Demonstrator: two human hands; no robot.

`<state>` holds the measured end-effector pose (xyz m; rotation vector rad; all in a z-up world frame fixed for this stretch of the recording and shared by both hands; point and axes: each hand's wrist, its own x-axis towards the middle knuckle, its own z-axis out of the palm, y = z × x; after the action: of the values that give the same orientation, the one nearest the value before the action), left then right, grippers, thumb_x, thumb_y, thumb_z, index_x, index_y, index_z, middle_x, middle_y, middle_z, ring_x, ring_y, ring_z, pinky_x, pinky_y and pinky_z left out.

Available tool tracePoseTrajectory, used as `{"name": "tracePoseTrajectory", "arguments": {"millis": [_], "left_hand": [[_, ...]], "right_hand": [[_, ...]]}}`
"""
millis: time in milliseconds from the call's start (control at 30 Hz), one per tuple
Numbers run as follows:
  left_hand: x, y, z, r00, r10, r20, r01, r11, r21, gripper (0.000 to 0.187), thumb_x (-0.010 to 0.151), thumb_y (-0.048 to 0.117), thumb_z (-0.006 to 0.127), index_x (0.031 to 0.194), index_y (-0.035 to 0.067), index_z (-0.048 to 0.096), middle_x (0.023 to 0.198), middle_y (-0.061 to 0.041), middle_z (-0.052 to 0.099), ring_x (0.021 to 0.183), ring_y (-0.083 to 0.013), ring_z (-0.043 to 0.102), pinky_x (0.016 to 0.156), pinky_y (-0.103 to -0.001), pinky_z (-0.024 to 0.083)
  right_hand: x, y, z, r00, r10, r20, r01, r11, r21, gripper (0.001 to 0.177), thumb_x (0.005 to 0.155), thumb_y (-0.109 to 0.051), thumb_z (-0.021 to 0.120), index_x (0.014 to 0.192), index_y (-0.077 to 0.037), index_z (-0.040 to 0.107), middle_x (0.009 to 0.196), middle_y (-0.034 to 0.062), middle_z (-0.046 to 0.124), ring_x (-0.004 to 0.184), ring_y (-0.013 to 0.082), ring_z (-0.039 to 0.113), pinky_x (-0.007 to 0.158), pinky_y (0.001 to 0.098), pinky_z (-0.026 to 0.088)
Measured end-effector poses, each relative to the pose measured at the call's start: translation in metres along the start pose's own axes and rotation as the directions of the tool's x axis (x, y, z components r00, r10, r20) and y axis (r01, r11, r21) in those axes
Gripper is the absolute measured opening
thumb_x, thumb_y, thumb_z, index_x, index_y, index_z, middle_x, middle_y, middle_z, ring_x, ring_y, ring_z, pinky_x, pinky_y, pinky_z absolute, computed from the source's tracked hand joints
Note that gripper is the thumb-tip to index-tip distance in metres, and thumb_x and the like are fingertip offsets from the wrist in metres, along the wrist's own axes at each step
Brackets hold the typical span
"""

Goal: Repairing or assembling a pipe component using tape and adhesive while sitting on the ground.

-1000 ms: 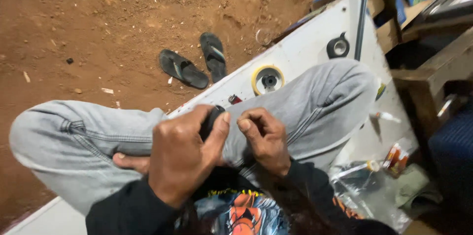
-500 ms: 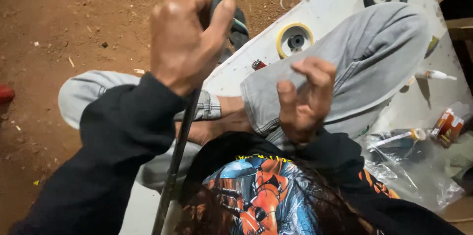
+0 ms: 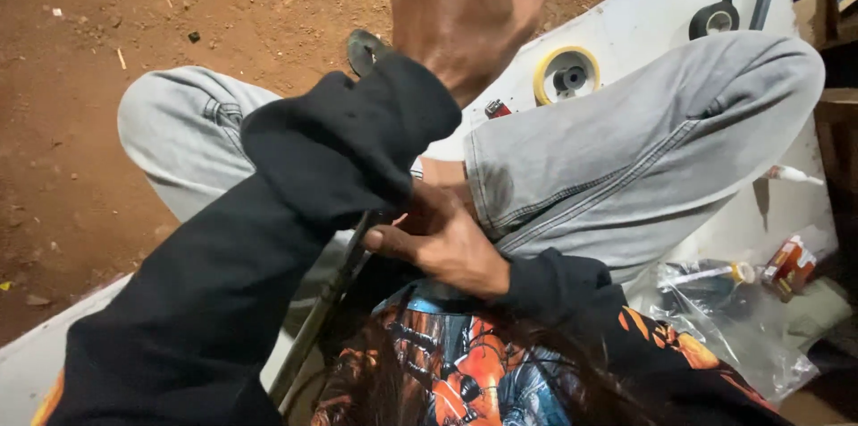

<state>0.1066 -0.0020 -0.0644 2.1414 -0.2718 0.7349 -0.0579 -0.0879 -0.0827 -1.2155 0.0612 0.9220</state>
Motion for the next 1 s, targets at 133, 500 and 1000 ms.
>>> {"name": "tracePoseTrajectory", "arguments": {"millis": [133, 500, 1000], "left_hand": [[-0.001, 0.002, 0.008, 0.999, -0.041, -0.019, 0.04, 0.998, -0.037, 0.021, 0.094, 0.025, 0.068, 0.093, 0.005, 0.068, 0.075, -0.012, 0.065, 0.061, -0.0307, 0.064, 0.054, -0.048, 0.051], [-0.011, -0.02, 0.043, 1.0, -0.013, -0.007, 0.013, 0.997, 0.078, 0.022, 0.093, 0.031, 0.07, 0.082, 0.012, 0.072, 0.062, -0.008, 0.065, 0.052, -0.0265, 0.064, 0.046, -0.043, 0.05], [-0.014, -0.013, 0.043, 0.999, -0.035, 0.017, 0.034, 0.998, 0.061, 0.025, 0.093, 0.033, 0.071, 0.083, 0.01, 0.074, 0.06, -0.01, 0.065, 0.049, -0.0285, 0.064, 0.046, -0.045, 0.051]], "right_hand": [[0.0, -0.001, -0.005, 0.998, -0.05, -0.038, 0.048, 0.998, -0.05, 0.038, 0.089, -0.018, 0.077, 0.122, -0.004, 0.066, 0.099, 0.0019, 0.073, 0.089, 0.0089, 0.067, 0.077, 0.0257, 0.055], [0.008, 0.011, -0.018, 0.992, -0.108, -0.061, 0.104, 0.992, -0.065, 0.022, 0.093, -0.013, 0.075, 0.11, 0.001, 0.068, 0.095, 0.0041, 0.074, 0.087, 0.0114, 0.069, 0.078, 0.0282, 0.056], [-0.005, -0.037, -0.026, 0.703, -0.633, 0.324, 0.464, 0.064, -0.883, 0.022, 0.087, -0.014, 0.079, 0.1, -0.002, 0.065, 0.098, 0.018, 0.062, 0.086, 0.039, 0.064, 0.074, 0.0484, 0.051]]}}
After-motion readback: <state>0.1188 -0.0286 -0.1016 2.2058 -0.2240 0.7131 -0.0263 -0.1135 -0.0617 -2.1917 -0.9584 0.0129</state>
